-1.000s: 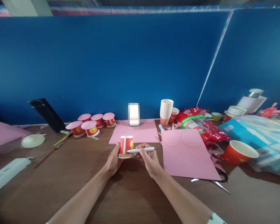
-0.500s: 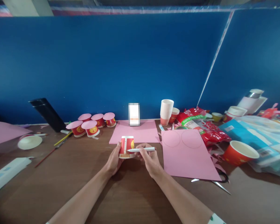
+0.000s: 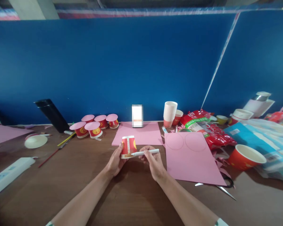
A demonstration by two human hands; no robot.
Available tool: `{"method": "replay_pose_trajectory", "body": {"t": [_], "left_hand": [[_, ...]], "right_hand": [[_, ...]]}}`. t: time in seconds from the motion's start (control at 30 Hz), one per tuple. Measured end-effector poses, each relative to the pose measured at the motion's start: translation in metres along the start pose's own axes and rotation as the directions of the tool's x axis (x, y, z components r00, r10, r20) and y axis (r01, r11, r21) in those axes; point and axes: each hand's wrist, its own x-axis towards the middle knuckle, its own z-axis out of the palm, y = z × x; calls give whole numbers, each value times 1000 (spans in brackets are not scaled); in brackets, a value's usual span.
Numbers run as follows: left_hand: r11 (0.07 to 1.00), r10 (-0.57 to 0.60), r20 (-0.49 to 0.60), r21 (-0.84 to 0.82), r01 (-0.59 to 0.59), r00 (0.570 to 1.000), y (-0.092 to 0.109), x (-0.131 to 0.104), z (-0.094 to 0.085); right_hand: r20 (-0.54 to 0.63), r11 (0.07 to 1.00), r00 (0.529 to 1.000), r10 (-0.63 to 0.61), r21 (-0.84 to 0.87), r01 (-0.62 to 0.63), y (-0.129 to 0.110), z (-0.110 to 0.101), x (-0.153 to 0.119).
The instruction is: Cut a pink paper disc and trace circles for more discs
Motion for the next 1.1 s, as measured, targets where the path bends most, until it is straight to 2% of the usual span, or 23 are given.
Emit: {"method": "replay_pose_trajectory", "body": {"t": [0.2, 0.33, 0.73, 0.9, 1.1], "left_hand": [[1000, 15, 4, -10, -15, 1000, 3, 0, 3], [1000, 5, -32, -16, -5, 999, 3, 0, 3], [1000, -4, -7, -18, 4, 1000, 2, 2, 2], [1000, 7, 30, -19, -7, 1000, 4, 0, 4], [999, -8, 21, -32, 9, 1000, 3, 1, 3]], "right_hand": [[17, 1000, 1000, -5, 10, 5, 2, 1, -2], [23, 1000, 1000, -8, 17, 7, 1, 1, -2], [-29, 989, 997, -70, -136, 65, 0, 2, -3], [35, 971, 996, -86, -220, 92, -5, 5, -7], [78, 943, 991, -112, -305, 130, -10, 7, -8]]}}
